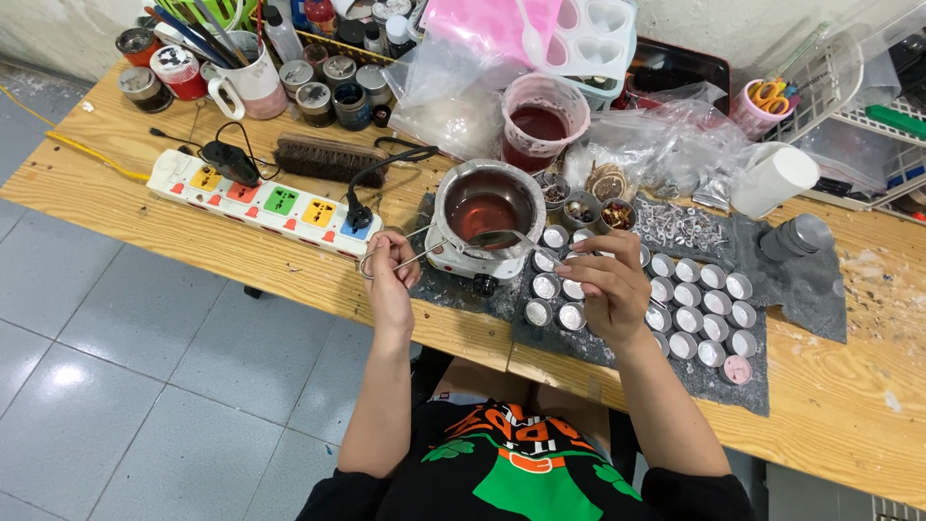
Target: Melting wax pellets in a small pot and pouring them onto a surface to create seals.
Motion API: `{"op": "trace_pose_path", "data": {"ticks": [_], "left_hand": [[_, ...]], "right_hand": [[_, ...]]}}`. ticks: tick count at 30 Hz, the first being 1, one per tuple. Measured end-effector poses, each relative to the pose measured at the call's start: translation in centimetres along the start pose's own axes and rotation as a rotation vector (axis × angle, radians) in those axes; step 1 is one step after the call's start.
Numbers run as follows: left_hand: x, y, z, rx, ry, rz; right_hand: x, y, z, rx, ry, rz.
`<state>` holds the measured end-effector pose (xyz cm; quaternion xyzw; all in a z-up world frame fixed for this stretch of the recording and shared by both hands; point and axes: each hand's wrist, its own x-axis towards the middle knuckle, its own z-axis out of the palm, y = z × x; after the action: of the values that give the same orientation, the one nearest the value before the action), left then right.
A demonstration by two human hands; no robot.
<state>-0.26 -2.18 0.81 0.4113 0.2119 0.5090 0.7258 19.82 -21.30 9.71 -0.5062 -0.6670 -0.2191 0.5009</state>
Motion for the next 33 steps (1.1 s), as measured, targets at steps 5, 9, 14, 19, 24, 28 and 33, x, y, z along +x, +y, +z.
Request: {"op": "trace_pose_path", "data": {"ticks": [5, 9, 14, 19, 24, 28, 33], "left_hand": [[-0.1, -0.3, -0.1, -0.028, 0.004, -0.010], [-0.1, -0.3, -0.2, -0.056, -0.007, -0.001], [-0.3, -0.4, -0.1, -0.043, 0.005, -0.007], [-0.5, -0.6, -0.2, -0.048, 0.009, 0.001], [-0.5, -0.9, -0.2, -0.067, 0.009, 0.014], [-0.7, -0.9, -0.2, 0.016, -0.009, 0.032], [-0.7, -1.0, -0.1, -0.050, 0.019, 0.014]], "right_hand": [[0.2, -0.3, -0.1, -0.049, -0.018, 0.020], [-0.6, 0.8, 1.0, -0.125, 0.017, 0.155], [1.2, 1.4, 2.4, -0.146, -0.158, 0.391], [1.5, 3.1, 0.9, -0.121, -0.257, 0.502], [-2.4, 6.3, -5.5, -0.323, -0.275, 0.553], [-5.4, 6.1, -9.4, -0.625, -0.682, 0.813], [-9.7, 5.7, -9.2, -0.625, -0.660, 0.721]]}}
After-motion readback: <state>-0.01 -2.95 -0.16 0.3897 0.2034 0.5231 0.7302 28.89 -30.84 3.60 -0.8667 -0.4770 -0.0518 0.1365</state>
